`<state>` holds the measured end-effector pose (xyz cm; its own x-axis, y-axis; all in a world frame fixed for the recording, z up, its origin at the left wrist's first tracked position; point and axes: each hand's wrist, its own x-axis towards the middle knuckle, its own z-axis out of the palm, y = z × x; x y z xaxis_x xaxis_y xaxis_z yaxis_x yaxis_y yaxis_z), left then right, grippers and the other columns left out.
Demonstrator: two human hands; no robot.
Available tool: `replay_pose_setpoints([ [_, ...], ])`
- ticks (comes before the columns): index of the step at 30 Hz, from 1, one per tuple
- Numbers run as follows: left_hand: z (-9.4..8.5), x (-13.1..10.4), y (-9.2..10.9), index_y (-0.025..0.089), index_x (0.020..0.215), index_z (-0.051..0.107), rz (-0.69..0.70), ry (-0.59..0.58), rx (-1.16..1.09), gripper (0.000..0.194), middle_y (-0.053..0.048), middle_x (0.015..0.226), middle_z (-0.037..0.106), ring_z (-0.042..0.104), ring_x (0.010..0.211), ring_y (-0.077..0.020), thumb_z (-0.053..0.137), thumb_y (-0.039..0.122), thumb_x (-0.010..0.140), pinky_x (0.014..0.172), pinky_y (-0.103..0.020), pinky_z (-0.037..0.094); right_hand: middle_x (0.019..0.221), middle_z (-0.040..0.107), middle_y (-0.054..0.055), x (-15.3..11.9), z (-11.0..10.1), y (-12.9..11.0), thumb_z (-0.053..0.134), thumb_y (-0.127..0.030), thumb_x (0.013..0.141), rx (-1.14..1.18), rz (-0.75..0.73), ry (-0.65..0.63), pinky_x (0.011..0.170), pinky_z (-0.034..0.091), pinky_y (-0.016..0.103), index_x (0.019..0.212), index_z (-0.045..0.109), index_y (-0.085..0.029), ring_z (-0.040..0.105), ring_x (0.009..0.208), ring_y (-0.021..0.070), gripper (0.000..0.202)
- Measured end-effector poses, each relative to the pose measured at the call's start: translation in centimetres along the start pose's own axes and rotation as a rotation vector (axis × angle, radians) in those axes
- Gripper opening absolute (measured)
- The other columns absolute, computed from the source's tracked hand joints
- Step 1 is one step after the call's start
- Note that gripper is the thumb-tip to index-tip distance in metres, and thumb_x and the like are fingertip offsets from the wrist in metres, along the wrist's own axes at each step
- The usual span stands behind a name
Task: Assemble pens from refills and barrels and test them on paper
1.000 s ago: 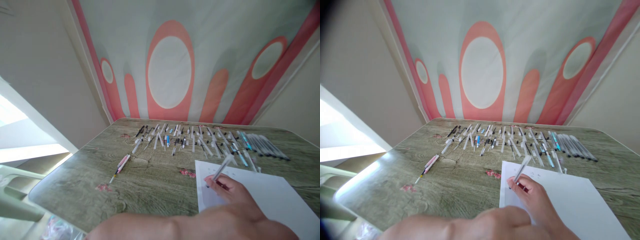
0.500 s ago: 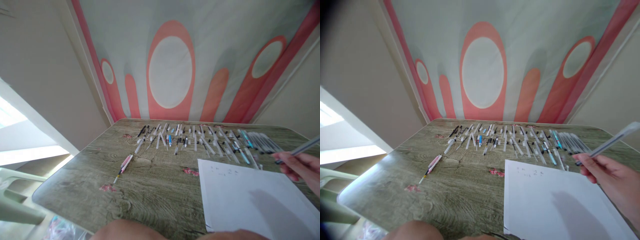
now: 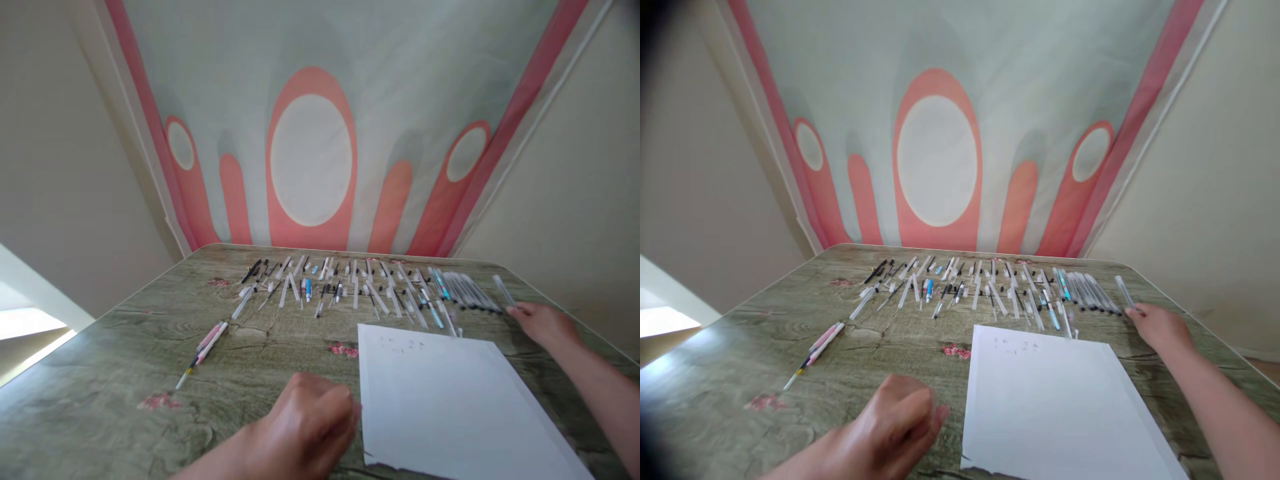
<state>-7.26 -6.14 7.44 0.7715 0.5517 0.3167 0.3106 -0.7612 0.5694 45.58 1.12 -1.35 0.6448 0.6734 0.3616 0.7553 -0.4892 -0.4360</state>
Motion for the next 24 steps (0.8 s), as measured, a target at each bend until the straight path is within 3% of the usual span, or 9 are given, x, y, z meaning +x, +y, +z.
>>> replay_pose_setpoints([
  [5,1.7,-1.3,-4.9,0.019,0.061,0.027,-0.269,0.130,0.038,0.027,0.006,0.054,0.027,0.025,0.050,-0.0082,0.040,0.018,0.084,0.052,-0.025,0.019,0.105,0.062,0.007,2.1,1.4,-0.1,0.043,-0.032,0.094,-0.105,0.067,-0.256,0.073,0.051,0.032,0.104,0.061,-0.017,0.061,0.091,0.0173,0.026],
  [9,2.1,-1.0,-6.3,0.019,0.059,0.026,-0.394,0.207,-0.006,0.028,0.007,0.054,0.024,0.024,0.051,-0.0077,0.040,0.022,0.083,0.052,-0.022,0.021,0.115,0.057,0.008,2.2,2.6,-0.7,0.047,-0.030,0.092,-0.132,0.044,-0.316,0.078,0.050,0.036,0.112,0.057,-0.017,0.059,0.098,0.0198,0.025],
  [14,2.1,-0.7,-6.3,0.019,0.059,0.026,-0.422,0.143,0.010,0.027,0.006,0.054,0.027,0.026,0.051,-0.0077,0.039,0.022,0.083,0.052,-0.022,0.021,0.112,0.059,0.008,1.1,3.5,-0.4,0.048,-0.033,0.091,-0.180,0.034,-0.262,0.076,0.050,0.035,0.109,0.059,-0.019,0.059,0.095,0.0193,0.025],
  [19,2.2,-0.9,-6.0,0.018,0.061,0.029,-0.382,0.050,0.052,0.025,0.006,0.053,0.030,0.029,0.050,-0.0078,0.039,0.019,0.083,0.052,-0.021,0.022,0.107,0.063,0.018,0.5,4.4,0.5,0.049,-0.044,0.085,-0.191,0.001,-0.152,0.055,0.038,0.035,0.105,0.069,-0.022,0.062,0.085,0.0283,0.036],
  [24,2.4,-0.8,-5.5,0.019,0.061,0.032,-0.362,0.032,0.110,0.023,0.006,0.053,0.035,0.033,0.048,-0.0078,0.040,0.017,0.083,0.052,-0.020,0.024,0.098,0.066,0.023,1.4,5.4,2.2,0.053,-0.045,0.077,-0.152,-0.029,-0.073,0.047,0.031,0.034,0.100,0.073,-0.019,0.062,0.065,0.0268,0.040],
])
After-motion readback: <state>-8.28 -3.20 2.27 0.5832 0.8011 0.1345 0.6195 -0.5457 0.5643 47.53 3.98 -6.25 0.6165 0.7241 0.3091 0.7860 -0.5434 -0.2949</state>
